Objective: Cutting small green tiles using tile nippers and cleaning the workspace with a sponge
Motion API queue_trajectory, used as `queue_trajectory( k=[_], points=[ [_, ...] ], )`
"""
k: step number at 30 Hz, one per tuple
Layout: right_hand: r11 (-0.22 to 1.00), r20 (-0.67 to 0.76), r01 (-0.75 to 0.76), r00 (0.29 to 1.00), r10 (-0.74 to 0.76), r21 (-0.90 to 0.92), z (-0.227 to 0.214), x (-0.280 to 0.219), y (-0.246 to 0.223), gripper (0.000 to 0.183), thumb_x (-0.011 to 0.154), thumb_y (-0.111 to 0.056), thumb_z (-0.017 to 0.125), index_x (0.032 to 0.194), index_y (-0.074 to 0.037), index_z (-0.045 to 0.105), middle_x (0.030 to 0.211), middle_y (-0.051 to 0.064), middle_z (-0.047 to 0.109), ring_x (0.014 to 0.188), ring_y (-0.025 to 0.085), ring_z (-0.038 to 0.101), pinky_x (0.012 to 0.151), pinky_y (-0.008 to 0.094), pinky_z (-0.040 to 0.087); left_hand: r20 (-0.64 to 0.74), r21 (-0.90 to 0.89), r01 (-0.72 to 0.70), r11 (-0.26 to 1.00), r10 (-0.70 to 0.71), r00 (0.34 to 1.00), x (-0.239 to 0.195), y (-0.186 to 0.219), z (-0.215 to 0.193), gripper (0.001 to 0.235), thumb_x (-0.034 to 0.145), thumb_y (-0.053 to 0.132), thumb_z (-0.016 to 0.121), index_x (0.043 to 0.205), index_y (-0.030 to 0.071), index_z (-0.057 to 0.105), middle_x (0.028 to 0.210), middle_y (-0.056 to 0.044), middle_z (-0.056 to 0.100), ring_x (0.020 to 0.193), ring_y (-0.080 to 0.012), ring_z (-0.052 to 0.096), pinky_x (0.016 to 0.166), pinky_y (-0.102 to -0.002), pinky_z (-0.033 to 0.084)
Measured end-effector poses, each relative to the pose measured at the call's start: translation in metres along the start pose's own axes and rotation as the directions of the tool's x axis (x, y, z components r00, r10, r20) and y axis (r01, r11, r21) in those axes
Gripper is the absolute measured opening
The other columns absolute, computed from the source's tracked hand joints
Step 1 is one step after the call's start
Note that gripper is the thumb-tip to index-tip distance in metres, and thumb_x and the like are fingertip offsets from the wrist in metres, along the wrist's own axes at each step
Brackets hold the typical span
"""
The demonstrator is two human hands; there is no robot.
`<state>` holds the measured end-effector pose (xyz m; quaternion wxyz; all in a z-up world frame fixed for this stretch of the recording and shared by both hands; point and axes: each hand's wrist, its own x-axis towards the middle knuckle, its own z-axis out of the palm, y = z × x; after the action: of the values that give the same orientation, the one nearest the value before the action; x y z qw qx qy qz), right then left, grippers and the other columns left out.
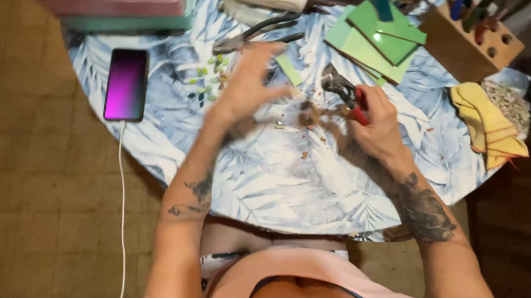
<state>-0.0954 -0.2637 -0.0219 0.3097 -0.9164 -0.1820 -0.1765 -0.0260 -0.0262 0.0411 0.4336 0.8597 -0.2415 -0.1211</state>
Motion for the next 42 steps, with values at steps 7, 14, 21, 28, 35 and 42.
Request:
queue_trajectory(
  k=[7, 14, 21, 28, 35, 42],
  points=[
    [0.931, 0.151, 0.364, 0.922, -0.357, -0.022, -0.026, 0.045, -0.058, 0.078, 0.076, -0.043, 0.052, 0.130, 0.001, 0.017, 0.112, 0.023, 0.035, 0.103, 0.031, 0.036, 0.089, 0.046, 0.031, 0.125, -0.829, 0.182, 0.528, -0.143, 0.982, -0.020, 0.024, 0.073, 0.051, 0.076, 0.039, 0.044, 0.118, 0.010, 0.042, 0.096, -0.011, 0.059, 0.079, -0.0157, 0.057, 0.070, -0.028, 0.049],
    [0.915, -0.020, 0.039, 0.998, -0.051, -0.402, -0.061, 0.084, 0.104, 0.026, 0.080, 0.008, 0.053, 0.104, 0.003, 0.063, 0.093, 0.022, 0.062, 0.068, 0.026, 0.062, 0.064, 0.035, 0.053, -0.100, -0.953, -0.141, 0.267, 0.161, 0.982, -0.003, -0.001, 0.036, 0.043, 0.079, -0.008, 0.028, 0.116, 0.010, 0.042, 0.129, -0.010, 0.040, 0.124, -0.0259, 0.038, 0.107, -0.040, 0.035],
    [0.687, 0.100, 0.038, 0.994, 0.051, -0.726, -0.039, 0.092, 0.192, 0.035, 0.065, 0.003, 0.059, 0.096, -0.010, 0.067, 0.090, 0.018, 0.060, 0.073, 0.039, 0.055, 0.044, 0.045, 0.046, -0.259, -0.959, -0.238, -0.155, 0.128, 0.958, 0.014, -0.046, 0.005, 0.011, 0.061, 0.000, 0.036, 0.053, 0.003, 0.043, 0.108, -0.019, 0.054, 0.118, -0.0350, 0.041, 0.107, -0.056, 0.028],
    [0.637, 0.101, 0.010, 0.989, 0.106, -0.771, -0.028, 0.091, 0.206, 0.028, 0.065, 0.001, 0.061, 0.090, -0.009, 0.069, 0.083, 0.022, 0.055, 0.064, 0.042, 0.055, 0.045, 0.048, 0.048, -0.213, -0.889, -0.186, -0.419, 0.016, 0.977, 0.017, -0.099, -0.004, 0.052, 0.064, 0.004, 0.039, 0.116, 0.014, 0.041, 0.114, -0.021, 0.047, 0.110, -0.0322, 0.046, 0.099, -0.048, 0.041],
    [0.888, 0.074, 0.103, 0.994, -0.078, -0.449, -0.030, 0.054, 0.033, 0.018, 0.071, 0.010, 0.057, 0.085, -0.002, 0.060, 0.078, 0.011, 0.059, 0.067, 0.020, 0.059, 0.058, 0.024, 0.052, -0.207, -0.836, 0.106, -0.539, 0.488, 0.848, 0.018, -0.110, -0.016, 0.028, 0.072, -0.001, 0.038, 0.098, 0.010, 0.041, 0.098, -0.012, 0.043, 0.096, -0.0295, 0.045, 0.095, -0.044, 0.041],
    [0.955, 0.390, 0.066, 0.919, 0.055, -0.290, 0.007, 0.012, -0.032, 0.020, 0.082, -0.027, 0.047, 0.092, -0.015, 0.059, 0.104, 0.009, 0.055, 0.070, 0.029, 0.058, 0.052, 0.043, 0.050, -0.263, -0.859, 0.096, -0.503, 0.594, 0.760, 0.018, -0.107, -0.023, 0.013, 0.077, 0.006, 0.043, 0.089, 0.008, 0.040, 0.086, -0.012, 0.042, 0.083, -0.0248, 0.045, 0.087, -0.039, 0.045]
  ],
)
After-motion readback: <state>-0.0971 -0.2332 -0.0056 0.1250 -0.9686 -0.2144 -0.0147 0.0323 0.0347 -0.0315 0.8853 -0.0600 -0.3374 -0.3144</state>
